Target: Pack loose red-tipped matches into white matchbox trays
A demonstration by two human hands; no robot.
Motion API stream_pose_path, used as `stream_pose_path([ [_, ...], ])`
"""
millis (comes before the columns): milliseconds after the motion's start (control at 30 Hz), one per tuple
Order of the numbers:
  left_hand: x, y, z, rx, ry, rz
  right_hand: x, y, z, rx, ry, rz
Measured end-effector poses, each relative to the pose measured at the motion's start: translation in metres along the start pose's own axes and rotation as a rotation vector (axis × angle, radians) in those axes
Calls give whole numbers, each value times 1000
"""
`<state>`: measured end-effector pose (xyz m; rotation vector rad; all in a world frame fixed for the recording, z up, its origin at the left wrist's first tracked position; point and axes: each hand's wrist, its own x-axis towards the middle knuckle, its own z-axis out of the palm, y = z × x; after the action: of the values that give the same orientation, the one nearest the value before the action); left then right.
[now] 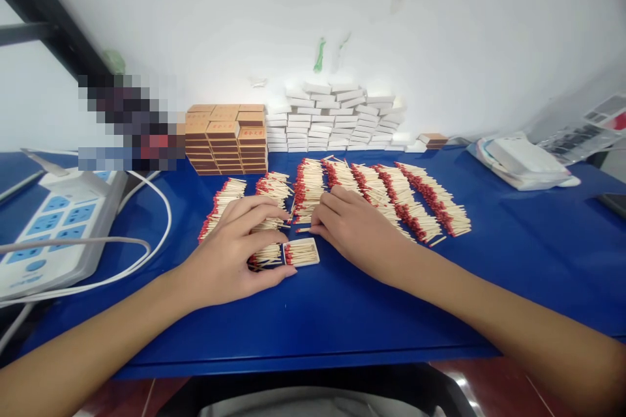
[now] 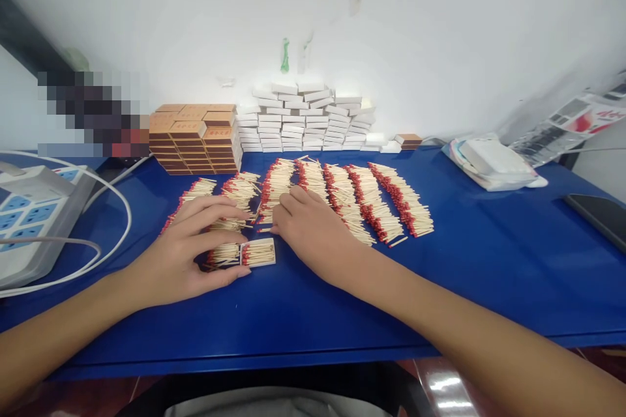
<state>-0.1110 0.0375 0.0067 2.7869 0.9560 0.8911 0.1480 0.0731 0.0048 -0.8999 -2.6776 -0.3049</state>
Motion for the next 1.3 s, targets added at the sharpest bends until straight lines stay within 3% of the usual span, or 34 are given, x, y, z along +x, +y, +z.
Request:
stream_pose_path([
  [200,0,-1,0,1,6,16,-4,-11,-16,45,64,-75],
  [433,0,-1,1,6,4,6,-5,-22,-14,115,41,-115],
  [767,0,-1,0,7,5,13,-6,-11,-16,386,39,-1],
  [1000,-1,-2,-1,9,10,19,-5,10,-3,279,34,77],
  [1300,-1,-1,-1,4,12,21,-5,9,0,245,71,38],
])
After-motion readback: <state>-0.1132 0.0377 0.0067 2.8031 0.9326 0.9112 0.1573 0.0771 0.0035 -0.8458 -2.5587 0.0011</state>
